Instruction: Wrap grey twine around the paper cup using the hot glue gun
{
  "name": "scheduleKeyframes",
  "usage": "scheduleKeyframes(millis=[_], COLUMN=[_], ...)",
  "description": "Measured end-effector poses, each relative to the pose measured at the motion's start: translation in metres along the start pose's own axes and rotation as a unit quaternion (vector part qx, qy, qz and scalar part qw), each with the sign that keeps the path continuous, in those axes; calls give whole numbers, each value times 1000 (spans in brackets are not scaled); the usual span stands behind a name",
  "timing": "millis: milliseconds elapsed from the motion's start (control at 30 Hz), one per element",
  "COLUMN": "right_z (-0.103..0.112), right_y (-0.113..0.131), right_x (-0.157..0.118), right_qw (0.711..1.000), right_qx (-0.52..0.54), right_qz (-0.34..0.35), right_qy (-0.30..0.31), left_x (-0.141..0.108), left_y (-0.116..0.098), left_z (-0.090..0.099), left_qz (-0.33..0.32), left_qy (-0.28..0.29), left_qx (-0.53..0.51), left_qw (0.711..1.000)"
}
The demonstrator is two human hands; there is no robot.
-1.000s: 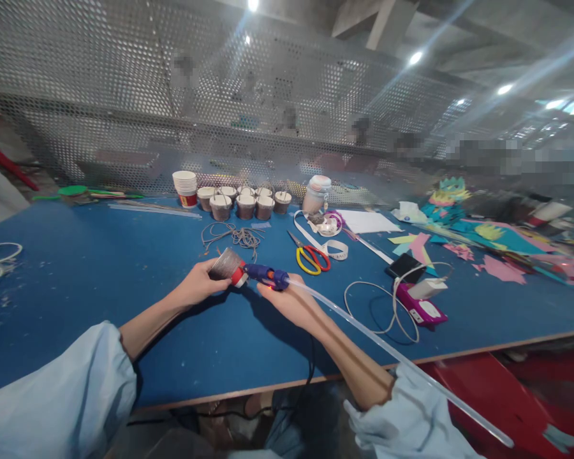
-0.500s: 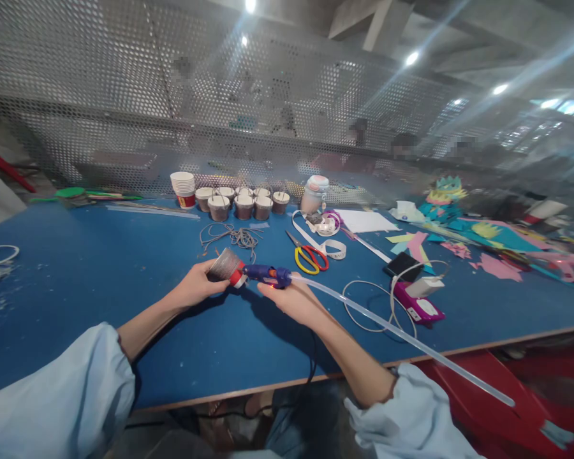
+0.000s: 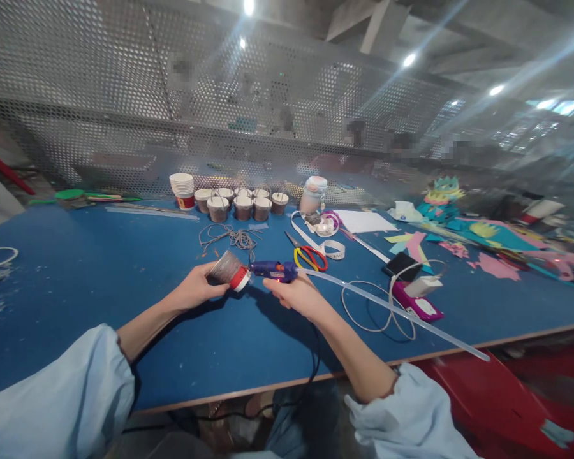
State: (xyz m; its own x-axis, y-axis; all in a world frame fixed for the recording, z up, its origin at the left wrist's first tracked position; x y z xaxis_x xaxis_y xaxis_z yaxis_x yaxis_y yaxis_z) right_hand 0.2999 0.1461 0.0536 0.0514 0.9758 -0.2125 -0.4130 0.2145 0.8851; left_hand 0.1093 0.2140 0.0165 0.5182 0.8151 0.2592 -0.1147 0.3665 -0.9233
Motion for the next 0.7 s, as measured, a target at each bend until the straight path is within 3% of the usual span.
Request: scheduleKeyframes(millis=[467,700], right_z=[-7,2], right_y=[4,-3], right_x=[-19,-2], right_qw=[991,1000], right_qx=[-130,18], right_qz=[12,0], right_qy=[6,2], left_x=[0,-1], left_y=[-3,-1], left_z=[-2,-2], left_qz=[6,8], left_qy=[5,4], left_qx=[-28,-22], left_qw=[1000,1000])
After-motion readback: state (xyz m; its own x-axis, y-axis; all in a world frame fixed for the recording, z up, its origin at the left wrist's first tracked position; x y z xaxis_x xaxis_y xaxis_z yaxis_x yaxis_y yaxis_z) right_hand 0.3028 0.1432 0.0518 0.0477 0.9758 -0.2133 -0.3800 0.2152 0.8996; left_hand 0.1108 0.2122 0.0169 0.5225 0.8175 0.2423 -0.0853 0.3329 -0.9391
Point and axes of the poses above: each hand's wrist, its own x-axis towards the middle knuckle, its own z-axis out of the back of the hand, y = z × x, the point moved 6 cm from there along x, towards the middle knuckle, and after that the axes turned 4 degrees about -z, right-handed, at the moved point
